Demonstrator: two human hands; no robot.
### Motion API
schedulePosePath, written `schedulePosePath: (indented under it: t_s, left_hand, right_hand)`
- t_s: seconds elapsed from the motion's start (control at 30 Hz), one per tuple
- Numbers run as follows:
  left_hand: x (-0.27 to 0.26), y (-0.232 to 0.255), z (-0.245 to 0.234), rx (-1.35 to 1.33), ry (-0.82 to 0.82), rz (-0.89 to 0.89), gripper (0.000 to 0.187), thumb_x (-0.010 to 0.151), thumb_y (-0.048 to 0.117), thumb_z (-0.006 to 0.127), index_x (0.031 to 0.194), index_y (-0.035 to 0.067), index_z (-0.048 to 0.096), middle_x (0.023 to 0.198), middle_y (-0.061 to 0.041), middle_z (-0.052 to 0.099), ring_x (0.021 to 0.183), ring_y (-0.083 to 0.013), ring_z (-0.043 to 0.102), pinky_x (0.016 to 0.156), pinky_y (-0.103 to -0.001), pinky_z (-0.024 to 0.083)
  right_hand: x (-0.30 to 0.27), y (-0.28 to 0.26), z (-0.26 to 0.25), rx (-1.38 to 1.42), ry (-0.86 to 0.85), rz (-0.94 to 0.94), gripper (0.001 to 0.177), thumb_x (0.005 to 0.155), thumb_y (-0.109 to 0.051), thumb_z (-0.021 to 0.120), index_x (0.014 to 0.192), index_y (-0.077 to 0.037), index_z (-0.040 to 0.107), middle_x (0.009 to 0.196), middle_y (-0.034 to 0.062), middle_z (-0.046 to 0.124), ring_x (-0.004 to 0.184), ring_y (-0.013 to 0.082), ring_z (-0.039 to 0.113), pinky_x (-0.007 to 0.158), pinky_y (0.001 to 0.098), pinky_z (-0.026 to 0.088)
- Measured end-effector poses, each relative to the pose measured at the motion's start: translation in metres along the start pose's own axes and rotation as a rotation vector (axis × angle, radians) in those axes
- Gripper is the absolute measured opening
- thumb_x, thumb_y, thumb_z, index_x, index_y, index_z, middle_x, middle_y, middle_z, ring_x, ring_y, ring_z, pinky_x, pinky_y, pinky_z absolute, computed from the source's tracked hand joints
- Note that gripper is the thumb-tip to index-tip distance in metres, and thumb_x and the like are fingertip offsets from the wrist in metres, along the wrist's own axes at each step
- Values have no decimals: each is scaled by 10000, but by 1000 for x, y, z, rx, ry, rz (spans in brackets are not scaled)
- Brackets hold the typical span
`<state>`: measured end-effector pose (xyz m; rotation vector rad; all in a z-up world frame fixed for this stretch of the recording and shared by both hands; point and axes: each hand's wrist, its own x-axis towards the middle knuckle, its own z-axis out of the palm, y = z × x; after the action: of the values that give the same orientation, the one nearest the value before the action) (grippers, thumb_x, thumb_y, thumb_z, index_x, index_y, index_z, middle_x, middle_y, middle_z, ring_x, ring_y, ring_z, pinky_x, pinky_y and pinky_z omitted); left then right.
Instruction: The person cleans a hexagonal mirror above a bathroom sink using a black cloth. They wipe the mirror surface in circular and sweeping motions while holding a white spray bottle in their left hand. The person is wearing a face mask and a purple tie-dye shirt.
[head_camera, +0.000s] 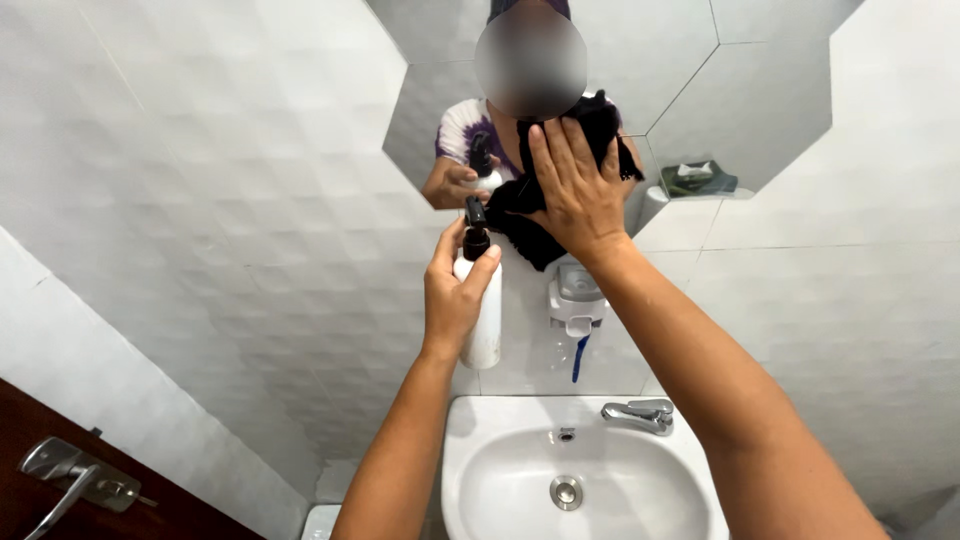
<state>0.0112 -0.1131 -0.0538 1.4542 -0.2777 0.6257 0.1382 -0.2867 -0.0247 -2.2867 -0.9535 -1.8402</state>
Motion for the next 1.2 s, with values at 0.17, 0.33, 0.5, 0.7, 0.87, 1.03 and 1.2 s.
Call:
schedulePosePath:
  t_s: [0.17,0.33,0.5,0.7,0.87,1.03,1.2]
  left_hand:
    - [-1,-8,2,46,2,25,541,903,204,700,1382,-9,566,1085,-71,660,976,-138,633,855,-285,535]
    - [-5,-14,11,38,-21,-3,532,910,208,699,1379,-7,570,1070,-75,670,972,-142,647,860,-282,538]
    - [-6,-18,10,31,-15,-49,537,892,224,697,1365,5,566,1062,-71,674,908,-141,661,796,-286,553]
    - [-1,-20,0,64,-6,91,494,949,199,711,1376,-11,581,1101,-90,676,980,-135,652,858,-277,545]
    - [6,-17,7,-84,-6,-39,504,893,170,701,1347,-6,568,1084,-77,653,876,-138,661,745,-290,578]
    - [5,-30,17,-29,-28,1,503,912,152,703,1367,-15,569,1110,-94,672,910,-135,665,786,-274,570]
    - [-4,-32,28,-33,-61,0,530,911,176,703,1386,-11,560,1128,-88,659,949,-135,657,810,-274,569]
  right_hand:
    - [-23,4,-2,-101,-112,-162,875,925,-530,722,1624,-94,424,1652,94,443,1530,250,389,1261,564,79]
    - [-63,38,-17,-175,-199,-259,839,846,-512,725,1579,-181,489,1614,41,488,1491,222,423,1278,526,95]
    - [-94,81,-33,-289,-373,-65,928,700,-501,768,1532,-182,509,1575,76,527,1478,236,442,1233,535,101]
    - [-68,76,-28,-87,-78,-30,863,954,-532,716,1605,-32,451,1631,174,462,1500,353,436,1225,565,43]
    - [-31,35,-16,-168,-152,-188,771,842,-346,697,1552,-125,496,1610,87,485,1494,260,435,1235,531,30]
    - [-29,32,-31,-19,-107,-363,677,898,-227,681,1550,-163,507,1595,21,497,1454,195,463,1263,499,128]
    - [-58,61,-49,32,-224,-474,696,835,-174,657,1522,-203,549,1513,-9,557,1341,176,538,1246,469,192]
